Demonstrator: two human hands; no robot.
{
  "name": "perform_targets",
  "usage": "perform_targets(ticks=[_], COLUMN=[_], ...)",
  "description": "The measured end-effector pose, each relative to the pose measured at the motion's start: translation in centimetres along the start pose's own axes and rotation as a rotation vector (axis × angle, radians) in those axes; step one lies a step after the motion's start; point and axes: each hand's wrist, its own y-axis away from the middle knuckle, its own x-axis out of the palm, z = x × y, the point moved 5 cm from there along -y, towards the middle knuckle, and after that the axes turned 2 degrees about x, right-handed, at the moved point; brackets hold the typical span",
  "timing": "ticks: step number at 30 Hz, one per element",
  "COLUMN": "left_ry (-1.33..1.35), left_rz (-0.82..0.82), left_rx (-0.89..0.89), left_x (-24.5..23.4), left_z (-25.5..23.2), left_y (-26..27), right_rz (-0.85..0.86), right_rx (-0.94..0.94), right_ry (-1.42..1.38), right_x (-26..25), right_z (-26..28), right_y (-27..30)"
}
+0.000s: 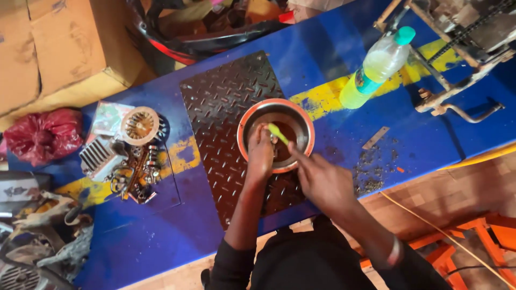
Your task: The person cleans small mechanical parts by scrubbing them with a toothbrush in a bowl of liquid. They pour more liquid from a bottle into the bowl and use a screwdriver to manipulate a part on the workbench.
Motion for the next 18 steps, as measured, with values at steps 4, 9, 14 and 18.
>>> perform_targets(ticks=[4, 9, 14, 18], left_ry=[-0.022, 0.085, 0.157, 0.053], left_rz=[0.053, 0.082, 0.062, 0.012], left_rx=[0.067, 0.127, 0.198, 0.175], left_x=[-0.1, -0.7, -1.1, -1.4], left_z=[-0.1, 1.0, 1.6, 2.9], left_y=[0.3, 0.1, -0.7, -0.9], right_rz=[0.074, 0.311, 0.293, 0.090], right_rx=[0.049, 0.093, 0.055, 0.000], right_ry=[0.051, 0.130, 0.077, -0.014], right_x=[1.5, 4.9, 0.5, -1.7], right_z=[-1.3, -1.5, -0.2, 1.2], right_y=[-1.7, -3.0, -1.3, 1.3])
